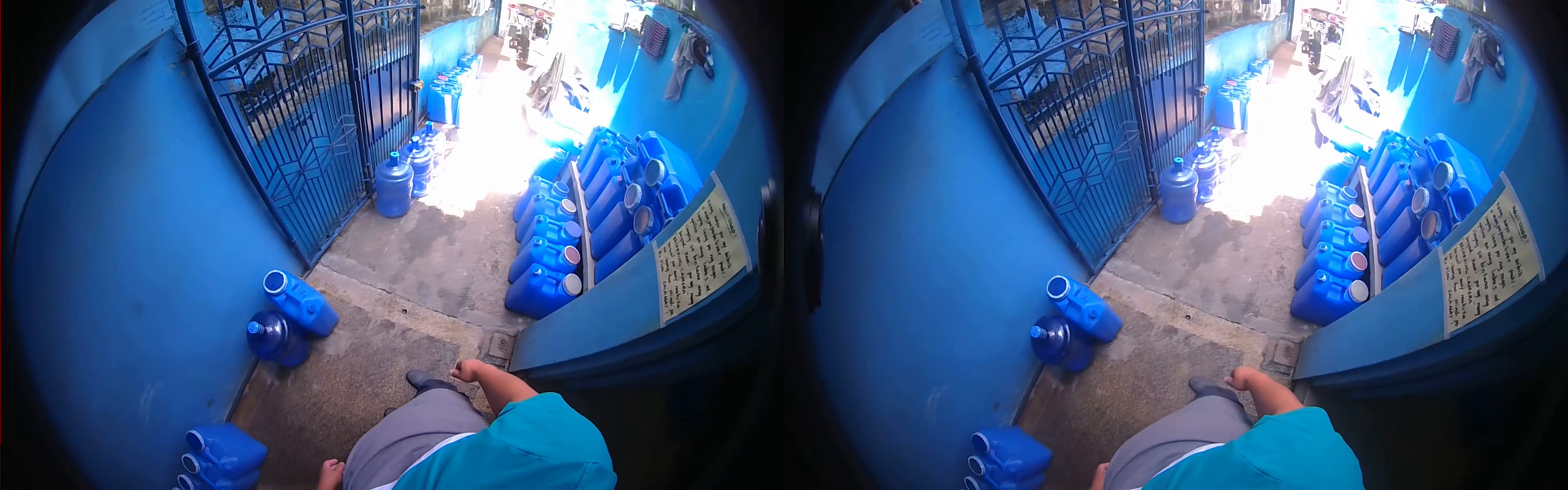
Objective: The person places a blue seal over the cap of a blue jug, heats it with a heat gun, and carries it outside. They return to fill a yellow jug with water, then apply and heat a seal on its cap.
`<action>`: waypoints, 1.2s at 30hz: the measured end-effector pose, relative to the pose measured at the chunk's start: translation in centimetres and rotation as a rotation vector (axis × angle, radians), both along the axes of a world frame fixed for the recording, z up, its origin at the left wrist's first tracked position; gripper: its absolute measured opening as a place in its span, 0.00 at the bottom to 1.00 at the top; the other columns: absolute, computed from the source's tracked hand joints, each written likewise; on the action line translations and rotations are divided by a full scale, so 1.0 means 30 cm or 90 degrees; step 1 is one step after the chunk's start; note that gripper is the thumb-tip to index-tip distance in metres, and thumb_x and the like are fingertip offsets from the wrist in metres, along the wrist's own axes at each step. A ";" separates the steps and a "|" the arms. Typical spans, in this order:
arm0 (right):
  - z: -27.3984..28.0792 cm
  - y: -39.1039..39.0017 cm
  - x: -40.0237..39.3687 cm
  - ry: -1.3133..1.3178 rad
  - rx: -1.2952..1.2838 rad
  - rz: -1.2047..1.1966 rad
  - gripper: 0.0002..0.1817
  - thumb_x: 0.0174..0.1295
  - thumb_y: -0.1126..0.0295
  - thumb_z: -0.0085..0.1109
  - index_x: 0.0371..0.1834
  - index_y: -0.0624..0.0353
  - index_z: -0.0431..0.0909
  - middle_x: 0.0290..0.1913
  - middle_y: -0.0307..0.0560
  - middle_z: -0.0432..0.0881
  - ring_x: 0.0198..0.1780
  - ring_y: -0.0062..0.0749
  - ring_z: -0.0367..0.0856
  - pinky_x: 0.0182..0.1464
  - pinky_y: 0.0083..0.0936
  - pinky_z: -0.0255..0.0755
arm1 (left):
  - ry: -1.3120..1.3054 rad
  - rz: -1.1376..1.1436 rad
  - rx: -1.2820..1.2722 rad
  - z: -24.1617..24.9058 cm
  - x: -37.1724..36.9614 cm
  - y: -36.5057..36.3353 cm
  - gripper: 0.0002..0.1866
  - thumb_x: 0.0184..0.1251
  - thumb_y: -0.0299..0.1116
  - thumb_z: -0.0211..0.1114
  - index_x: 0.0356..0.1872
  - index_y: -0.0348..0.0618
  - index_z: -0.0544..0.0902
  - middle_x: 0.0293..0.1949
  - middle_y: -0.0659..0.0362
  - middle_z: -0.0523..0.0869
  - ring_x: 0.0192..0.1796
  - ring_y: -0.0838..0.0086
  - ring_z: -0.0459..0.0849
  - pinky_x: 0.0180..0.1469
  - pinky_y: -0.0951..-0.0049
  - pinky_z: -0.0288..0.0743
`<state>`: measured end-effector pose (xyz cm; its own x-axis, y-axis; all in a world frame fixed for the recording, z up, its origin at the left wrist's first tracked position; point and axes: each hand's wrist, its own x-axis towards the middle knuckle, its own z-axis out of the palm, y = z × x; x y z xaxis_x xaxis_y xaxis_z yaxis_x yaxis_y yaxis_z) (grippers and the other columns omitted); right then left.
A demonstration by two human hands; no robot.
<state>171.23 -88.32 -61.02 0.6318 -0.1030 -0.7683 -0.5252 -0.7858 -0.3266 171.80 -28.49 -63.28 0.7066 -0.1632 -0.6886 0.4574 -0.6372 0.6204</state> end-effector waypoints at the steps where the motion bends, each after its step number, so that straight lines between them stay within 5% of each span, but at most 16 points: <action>1: 0.004 0.005 0.009 0.000 -0.001 0.004 0.33 0.71 0.41 0.48 0.61 0.58 0.82 0.61 0.60 0.82 0.64 0.55 0.78 0.66 0.44 0.71 | -0.005 -0.001 -0.004 -0.010 -0.006 0.006 0.20 0.68 0.35 0.70 0.55 0.33 0.79 0.47 0.52 0.88 0.49 0.66 0.84 0.52 0.64 0.79; 6: 0.057 0.019 0.061 -0.011 -0.026 0.020 0.33 0.71 0.40 0.48 0.60 0.59 0.82 0.59 0.61 0.83 0.63 0.55 0.79 0.65 0.45 0.72 | 0.099 -0.014 -0.030 -0.037 -0.026 0.031 0.26 0.70 0.33 0.68 0.65 0.34 0.75 0.57 0.50 0.84 0.58 0.66 0.81 0.60 0.64 0.77; 26: -0.006 0.022 0.325 0.011 -0.074 0.220 0.30 0.68 0.43 0.51 0.55 0.57 0.85 0.55 0.59 0.85 0.59 0.57 0.81 0.62 0.46 0.74 | 0.095 0.186 -0.001 0.046 -0.329 -0.004 0.27 0.68 0.34 0.69 0.64 0.33 0.72 0.49 0.51 0.86 0.44 0.70 0.83 0.49 0.67 0.79; 36: 0.124 -0.027 0.489 -0.104 -0.010 0.142 0.30 0.68 0.43 0.53 0.56 0.59 0.83 0.56 0.60 0.85 0.60 0.55 0.81 0.63 0.45 0.74 | 0.115 0.183 -0.025 0.095 -0.215 -0.100 0.28 0.67 0.35 0.69 0.63 0.33 0.71 0.45 0.52 0.88 0.37 0.72 0.84 0.43 0.69 0.80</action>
